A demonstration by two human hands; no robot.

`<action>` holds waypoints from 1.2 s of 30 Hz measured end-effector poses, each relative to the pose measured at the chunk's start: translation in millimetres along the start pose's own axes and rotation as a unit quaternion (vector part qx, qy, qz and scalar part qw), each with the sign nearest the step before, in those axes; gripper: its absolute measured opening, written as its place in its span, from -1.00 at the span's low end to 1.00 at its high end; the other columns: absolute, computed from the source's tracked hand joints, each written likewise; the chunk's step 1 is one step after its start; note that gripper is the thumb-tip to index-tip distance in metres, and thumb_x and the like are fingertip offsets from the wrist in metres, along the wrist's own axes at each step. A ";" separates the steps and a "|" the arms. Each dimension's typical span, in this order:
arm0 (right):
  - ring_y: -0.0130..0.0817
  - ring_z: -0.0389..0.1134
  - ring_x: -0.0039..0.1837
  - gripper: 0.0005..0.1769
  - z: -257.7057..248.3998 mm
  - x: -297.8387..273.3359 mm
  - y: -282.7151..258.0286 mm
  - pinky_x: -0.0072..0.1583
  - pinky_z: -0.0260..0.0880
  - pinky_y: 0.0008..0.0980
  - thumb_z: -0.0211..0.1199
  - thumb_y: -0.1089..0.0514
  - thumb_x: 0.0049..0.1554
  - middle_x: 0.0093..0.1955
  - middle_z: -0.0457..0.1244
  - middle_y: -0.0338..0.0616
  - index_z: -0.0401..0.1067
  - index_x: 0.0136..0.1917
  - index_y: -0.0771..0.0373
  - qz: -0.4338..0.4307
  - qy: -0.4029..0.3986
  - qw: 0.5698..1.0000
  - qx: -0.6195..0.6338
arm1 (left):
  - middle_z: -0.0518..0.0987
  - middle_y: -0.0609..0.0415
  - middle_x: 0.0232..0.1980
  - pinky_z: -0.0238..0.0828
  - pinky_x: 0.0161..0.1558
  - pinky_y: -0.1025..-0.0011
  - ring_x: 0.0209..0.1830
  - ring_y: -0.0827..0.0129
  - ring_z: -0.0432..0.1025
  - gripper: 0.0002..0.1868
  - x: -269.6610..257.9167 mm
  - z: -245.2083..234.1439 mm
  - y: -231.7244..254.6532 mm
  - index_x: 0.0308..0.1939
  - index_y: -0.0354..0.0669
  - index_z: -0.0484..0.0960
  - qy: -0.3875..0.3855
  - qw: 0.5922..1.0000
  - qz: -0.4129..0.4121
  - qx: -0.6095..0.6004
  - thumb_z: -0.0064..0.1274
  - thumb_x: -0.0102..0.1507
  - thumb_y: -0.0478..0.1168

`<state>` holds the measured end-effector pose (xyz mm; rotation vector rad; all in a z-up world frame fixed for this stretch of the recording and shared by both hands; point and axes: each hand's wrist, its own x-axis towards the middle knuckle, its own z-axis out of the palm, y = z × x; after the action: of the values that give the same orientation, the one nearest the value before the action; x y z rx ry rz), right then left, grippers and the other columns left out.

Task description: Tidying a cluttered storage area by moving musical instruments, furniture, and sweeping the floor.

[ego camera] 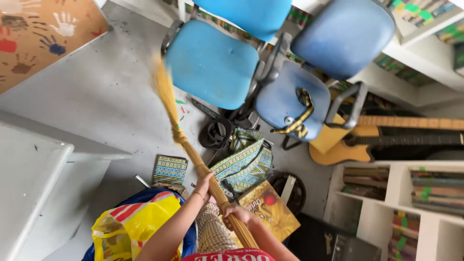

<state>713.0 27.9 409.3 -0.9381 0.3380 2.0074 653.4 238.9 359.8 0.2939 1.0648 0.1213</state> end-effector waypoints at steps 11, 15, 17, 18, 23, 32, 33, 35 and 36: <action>-0.27 0.27 -0.26 -0.61 35.2 -41.1 -129.1 -0.21 0.33 -0.25 0.13 0.18 0.09 -0.26 0.22 -0.12 0.32 0.21 0.16 0.038 0.064 0.996 -0.047 | 0.56 -0.01 -0.46 0.51 -0.48 0.26 -0.56 0.25 0.51 -0.69 85.6 64.0 5.0 -0.21 -0.28 0.50 -0.052 0.979 0.194 -0.022 0.26 0.18 -0.15; -0.28 0.33 -0.20 -0.63 44.5 -40.8 -168.5 -0.15 0.40 -0.20 0.14 0.25 0.12 -0.18 0.29 -0.13 0.24 0.20 0.22 0.063 0.143 0.980 -0.119 | 0.59 0.01 -0.43 0.49 -0.47 0.32 -0.52 0.30 0.52 -0.62 47.8 88.6 56.4 -0.18 -0.31 0.52 -0.016 0.970 0.242 -0.004 0.28 0.21 -0.08; -0.34 0.27 -0.28 -0.63 84.6 -49.0 -205.7 -0.22 0.35 -0.29 0.16 0.20 0.13 -0.25 0.24 -0.18 0.25 0.20 0.21 0.045 0.120 0.984 -0.127 | 0.59 -0.02 -0.42 0.51 -0.46 0.30 -0.50 0.25 0.54 -0.58 43.5 100.8 94.5 -0.18 -0.36 0.51 -0.016 0.960 0.280 0.025 0.28 0.22 -0.04; -0.40 0.22 -0.35 -0.63 104.0 -52.0 -222.6 -0.30 0.29 -0.37 0.18 0.15 0.14 -0.32 0.19 -0.22 0.26 0.20 0.21 0.023 0.099 0.987 -0.123 | 0.59 -0.06 -0.40 0.54 -0.44 0.28 -0.48 0.20 0.57 -0.53 42.2 105.5 112.5 -0.17 -0.41 0.51 -0.020 0.949 0.309 0.062 0.28 0.23 -0.01; -0.47 0.16 -0.43 -0.61 154.9 -70.7 -293.5 -0.37 0.21 -0.48 0.16 0.12 0.12 -0.39 0.16 -0.27 0.30 0.22 0.20 -0.031 0.094 0.984 -0.146 | 0.61 -0.07 0.03 0.60 -0.07 0.09 -0.05 0.09 0.58 -0.46 -40.9 38.7 320.6 0.28 0.02 0.50 0.071 0.893 0.225 0.382 0.03 0.25 0.09; -0.43 0.15 -0.42 -0.74 225.5 109.3 -419.9 -0.39 0.18 -0.47 0.10 0.11 0.13 -0.41 0.14 -0.23 0.30 0.08 0.23 -0.012 0.115 0.986 -0.119 | 0.62 -0.13 0.16 0.44 0.20 0.12 0.17 -0.01 0.51 -0.46 147.7 -62.4 512.5 0.25 -0.14 0.47 0.135 0.719 0.376 0.569 0.02 0.31 0.09; -0.44 0.15 -0.42 -0.76 238.7 138.3 -441.9 -0.38 0.19 -0.48 0.10 0.10 0.14 -0.41 0.13 -0.23 0.30 0.05 0.22 0.003 0.096 0.991 -0.097 | 0.60 -0.17 0.19 0.43 0.22 0.15 0.18 -0.01 0.50 -0.46 177.4 -60.1 522.9 0.29 -0.16 0.43 0.097 0.718 0.340 0.600 -0.02 0.36 0.10; -0.46 0.14 -0.42 -0.78 246.1 182.9 -488.8 -0.37 0.21 -0.48 0.09 0.12 0.15 -0.41 0.13 -0.25 0.29 0.05 0.23 0.046 0.073 0.995 -0.056 | 0.58 -0.15 0.20 0.39 0.22 0.13 0.21 0.01 0.47 -0.45 163.3 -72.4 525.1 0.30 -0.14 0.41 0.088 0.747 0.267 0.602 -0.01 0.34 0.08; -0.49 0.14 -0.41 -0.80 248.5 204.5 -513.2 -0.36 0.23 -0.49 0.09 0.14 0.16 -0.40 0.12 -0.27 0.29 0.04 0.24 0.081 0.045 0.996 -0.015 | 0.56 -0.12 0.22 0.36 0.22 0.12 0.23 0.02 0.44 -0.43 155.4 -76.3 524.9 0.32 -0.11 0.39 0.077 0.766 0.198 0.606 -0.01 0.32 0.07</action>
<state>934.9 586.3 485.4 -1.0511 0.4480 2.1249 684.3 790.6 349.5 1.7240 1.1052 -0.1991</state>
